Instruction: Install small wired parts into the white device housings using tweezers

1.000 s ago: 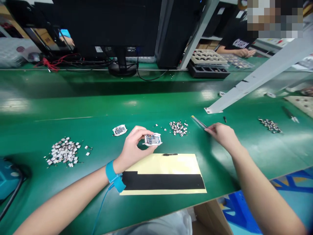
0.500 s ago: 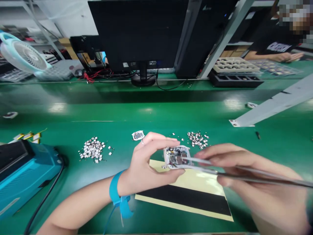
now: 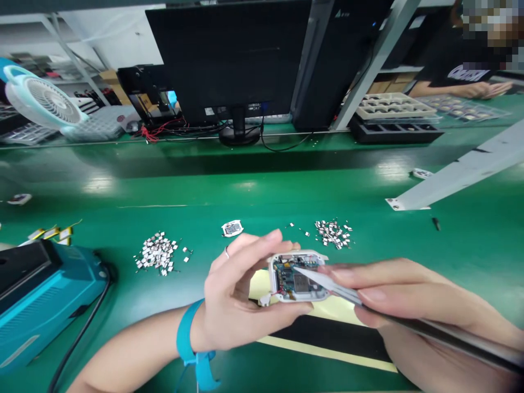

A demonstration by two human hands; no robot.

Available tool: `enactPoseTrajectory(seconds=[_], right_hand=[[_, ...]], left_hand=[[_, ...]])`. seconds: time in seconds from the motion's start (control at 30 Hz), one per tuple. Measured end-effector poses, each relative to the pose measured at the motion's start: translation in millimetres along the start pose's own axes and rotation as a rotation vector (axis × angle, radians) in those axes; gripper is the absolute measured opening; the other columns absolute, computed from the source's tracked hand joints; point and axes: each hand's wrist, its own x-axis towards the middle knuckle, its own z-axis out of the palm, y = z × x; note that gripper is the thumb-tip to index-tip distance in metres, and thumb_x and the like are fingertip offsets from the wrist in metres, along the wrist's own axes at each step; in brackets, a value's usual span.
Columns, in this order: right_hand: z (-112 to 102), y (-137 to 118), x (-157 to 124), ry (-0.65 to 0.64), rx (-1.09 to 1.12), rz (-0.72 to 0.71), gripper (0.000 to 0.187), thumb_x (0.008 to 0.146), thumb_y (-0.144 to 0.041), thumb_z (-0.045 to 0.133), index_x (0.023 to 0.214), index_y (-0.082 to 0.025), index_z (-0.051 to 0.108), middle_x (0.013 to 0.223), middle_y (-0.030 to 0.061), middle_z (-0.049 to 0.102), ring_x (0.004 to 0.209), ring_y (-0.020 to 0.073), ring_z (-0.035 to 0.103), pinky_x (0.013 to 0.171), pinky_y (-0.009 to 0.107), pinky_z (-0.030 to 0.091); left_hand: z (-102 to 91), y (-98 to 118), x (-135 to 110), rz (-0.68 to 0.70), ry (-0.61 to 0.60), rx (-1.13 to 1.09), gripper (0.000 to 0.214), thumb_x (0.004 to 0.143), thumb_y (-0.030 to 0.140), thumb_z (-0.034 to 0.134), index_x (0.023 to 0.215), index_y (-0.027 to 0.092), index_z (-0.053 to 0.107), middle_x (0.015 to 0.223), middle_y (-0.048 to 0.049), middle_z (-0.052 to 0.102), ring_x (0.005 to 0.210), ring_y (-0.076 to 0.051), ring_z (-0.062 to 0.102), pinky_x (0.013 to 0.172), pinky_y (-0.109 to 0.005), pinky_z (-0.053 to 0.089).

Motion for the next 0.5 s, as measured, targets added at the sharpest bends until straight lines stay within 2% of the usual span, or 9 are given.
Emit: enactPoseTrajectory(seconds=[0.07, 0.2, 0.33, 0.5], right_hand=[[0.1, 1.1, -0.8, 0.045, -0.019, 0.017, 0.039, 0.074, -0.007, 0.058, 0.105, -0.031, 0.056, 0.104, -0.0048, 0.063, 0.092, 0.0119, 0.06, 0.079, 0.019, 0.053], [-2.0, -0.3, 1.1, 0.022, 0.058, 0.085, 0.04, 0.066, -0.015, 0.067, 0.099, -0.035, 0.057, 0.094, -0.007, 0.066, 0.079, 0.0148, 0.064, 0.064, 0.022, 0.058], [-5.3, -3.7, 4.4, 0.007, 0.021, 0.106, 0.039, 0.066, -0.017, 0.067, 0.098, -0.036, 0.057, 0.092, -0.0074, 0.067, 0.082, 0.0158, 0.064, 0.07, 0.023, 0.058], [-7.3, -6.8, 2.4, -0.041, -0.027, 0.061, 0.044, 0.067, -0.01, 0.063, 0.101, -0.036, 0.056, 0.096, -0.0099, 0.066, 0.085, 0.0143, 0.064, 0.072, 0.021, 0.058]], left_hand=[[1.3, 0.4, 0.3, 0.039, 0.007, -0.032, 0.071, 0.061, 0.013, 0.073, 0.124, 0.024, 0.042, 0.097, -0.0051, 0.059, 0.088, -0.017, 0.06, 0.078, -0.03, 0.055], [1.4, 2.5, -0.1, 0.046, 0.007, -0.073, 0.06, 0.064, 0.01, 0.071, 0.116, 0.024, 0.047, 0.099, -0.0038, 0.058, 0.092, -0.015, 0.059, 0.082, -0.033, 0.055], [-1.8, 3.8, -3.3, 0.035, -0.036, -0.065, 0.046, 0.067, 0.01, 0.069, 0.105, 0.025, 0.049, 0.105, -0.0029, 0.055, 0.098, -0.016, 0.058, 0.085, -0.037, 0.054], [-3.0, 7.6, -1.9, 0.035, -0.093, -0.049, 0.02, 0.067, 0.006, 0.067, 0.08, 0.015, 0.054, 0.107, -0.0048, 0.051, 0.101, -0.02, 0.058, 0.088, -0.036, 0.054]])
